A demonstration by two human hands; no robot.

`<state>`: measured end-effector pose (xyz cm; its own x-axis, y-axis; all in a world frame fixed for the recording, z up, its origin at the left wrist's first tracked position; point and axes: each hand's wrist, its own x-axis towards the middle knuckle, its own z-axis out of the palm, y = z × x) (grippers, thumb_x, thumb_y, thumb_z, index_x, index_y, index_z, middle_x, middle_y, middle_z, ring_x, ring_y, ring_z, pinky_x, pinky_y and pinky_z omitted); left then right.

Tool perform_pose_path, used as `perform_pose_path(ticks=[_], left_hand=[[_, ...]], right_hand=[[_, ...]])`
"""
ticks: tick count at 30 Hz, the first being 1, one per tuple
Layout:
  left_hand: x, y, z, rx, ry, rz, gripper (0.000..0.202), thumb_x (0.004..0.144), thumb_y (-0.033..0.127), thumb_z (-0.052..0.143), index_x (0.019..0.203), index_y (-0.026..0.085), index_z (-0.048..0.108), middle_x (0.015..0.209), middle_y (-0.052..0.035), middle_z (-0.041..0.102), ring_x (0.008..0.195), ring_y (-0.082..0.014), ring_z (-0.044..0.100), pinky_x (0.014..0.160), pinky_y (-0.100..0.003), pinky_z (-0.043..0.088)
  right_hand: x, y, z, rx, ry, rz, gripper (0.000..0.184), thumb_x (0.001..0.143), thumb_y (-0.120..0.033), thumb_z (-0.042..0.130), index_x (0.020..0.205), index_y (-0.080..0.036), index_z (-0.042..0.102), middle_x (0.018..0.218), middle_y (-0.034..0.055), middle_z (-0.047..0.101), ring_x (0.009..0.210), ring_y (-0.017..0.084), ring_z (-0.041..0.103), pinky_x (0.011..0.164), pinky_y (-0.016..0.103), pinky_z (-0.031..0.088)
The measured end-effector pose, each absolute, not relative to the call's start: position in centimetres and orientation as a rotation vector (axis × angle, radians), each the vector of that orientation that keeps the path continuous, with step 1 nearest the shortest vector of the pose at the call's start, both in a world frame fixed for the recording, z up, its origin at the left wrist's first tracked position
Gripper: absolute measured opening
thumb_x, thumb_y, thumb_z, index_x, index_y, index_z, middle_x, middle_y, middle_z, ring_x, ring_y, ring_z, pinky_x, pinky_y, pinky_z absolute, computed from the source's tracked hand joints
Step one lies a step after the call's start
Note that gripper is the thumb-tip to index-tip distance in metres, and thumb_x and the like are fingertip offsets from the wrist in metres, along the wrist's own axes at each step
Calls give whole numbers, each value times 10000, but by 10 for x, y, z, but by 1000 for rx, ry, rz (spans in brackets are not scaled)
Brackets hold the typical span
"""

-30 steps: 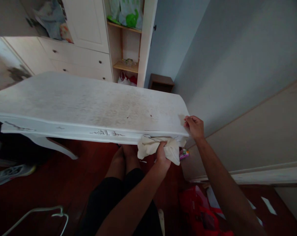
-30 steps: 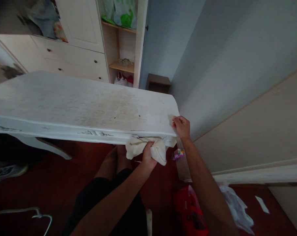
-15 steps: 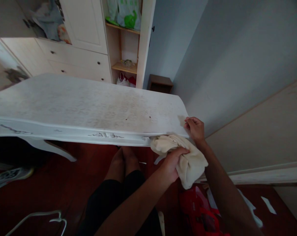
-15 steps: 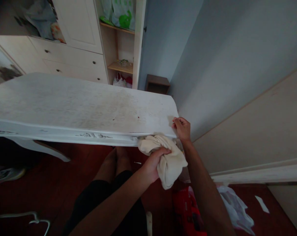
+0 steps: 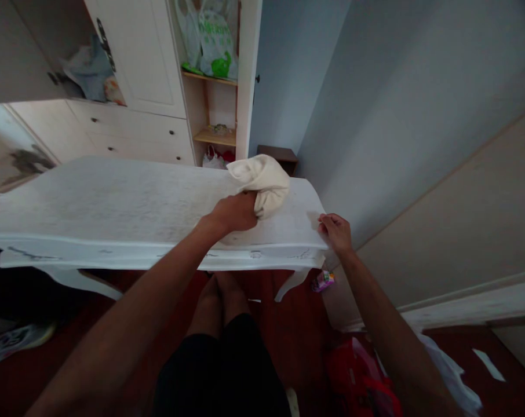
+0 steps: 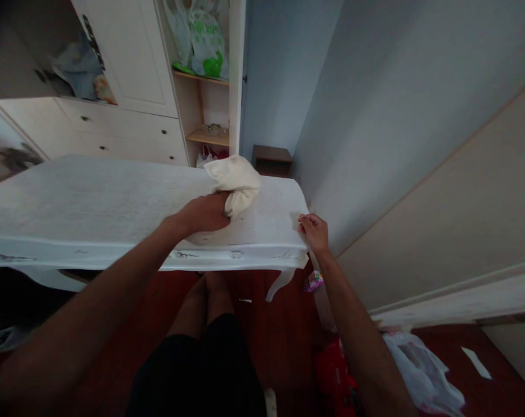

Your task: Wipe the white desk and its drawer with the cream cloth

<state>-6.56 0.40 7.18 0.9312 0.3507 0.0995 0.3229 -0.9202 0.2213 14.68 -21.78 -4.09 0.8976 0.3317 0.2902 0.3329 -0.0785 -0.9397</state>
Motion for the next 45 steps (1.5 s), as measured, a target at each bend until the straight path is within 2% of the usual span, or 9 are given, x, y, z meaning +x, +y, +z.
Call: perform_pose_path(ticks=[4,7,12,18,28,33,38,42,45], left_hand=[[-32,34,46,3098,366,362,464,798,173,558,1261,136,557,1213,-180,661,1097,-335,644,911,-450,497],[-24,48,18,3138,24,433,544,794,221,608,1329,162,534,1402,-175,555,1338,-324,472,1092,-467,360],[-53,45,-9,2986,250,824,751,798,409,670,1449,134,415,1576,-221,329,1495,-365,206,1165,-534,211],[-79,60,-27,2701,205,585,665,911,488,519,1475,157,401,1453,-174,511,1315,-296,500,1112,-450,359],[-79,67,-32,2593,174,609,591,924,350,494,1465,122,432,1451,-163,512,1308,-270,509,1137,-406,354],[-78,68,-32,2557,179,612,613,896,333,542,1454,98,448,1449,-175,514,1302,-287,514,1134,-419,363],[-83,64,-33,2572,179,679,575,916,357,527,1439,128,455,1433,-162,523,1302,-270,504,1140,-426,364],[-90,58,-32,2560,226,837,464,958,383,456,1328,118,546,1340,-168,584,1267,-265,518,1129,-428,378],[-96,57,-31,2502,279,919,363,954,344,437,1200,145,615,1241,-147,642,1195,-247,563,1085,-418,426]], right_hand=[[147,-218,-40,-1692,-515,0,337,723,-511,669,657,-181,657,496,-17,572,467,109,449,497,254,360],[148,-218,-41,-1690,-499,8,346,707,-526,675,653,-185,657,504,-13,577,477,114,459,499,255,364],[149,-219,-42,-1697,-507,9,347,725,-526,676,662,-185,663,516,-14,584,493,114,474,524,256,378],[147,-219,-40,-1713,-498,0,339,722,-521,682,657,-190,657,523,-13,588,497,118,483,536,259,399],[152,-219,-42,-1740,-539,15,331,726,-514,680,744,-184,652,579,-12,611,537,119,495,567,261,416],[160,-196,-49,-1787,-704,101,589,606,-596,758,1006,-195,594,847,25,671,711,158,596,697,319,495],[137,-154,-42,-1853,-982,-39,653,756,-626,672,1239,-206,541,1238,146,599,1040,264,613,870,441,520],[123,-122,-32,-1879,-1320,-278,639,891,-635,529,1354,-195,527,1440,175,490,1365,315,412,1129,520,342],[127,-106,-35,-1943,-1486,-212,612,936,-659,426,1345,-226,568,1422,141,545,1352,313,447,1144,537,314]])
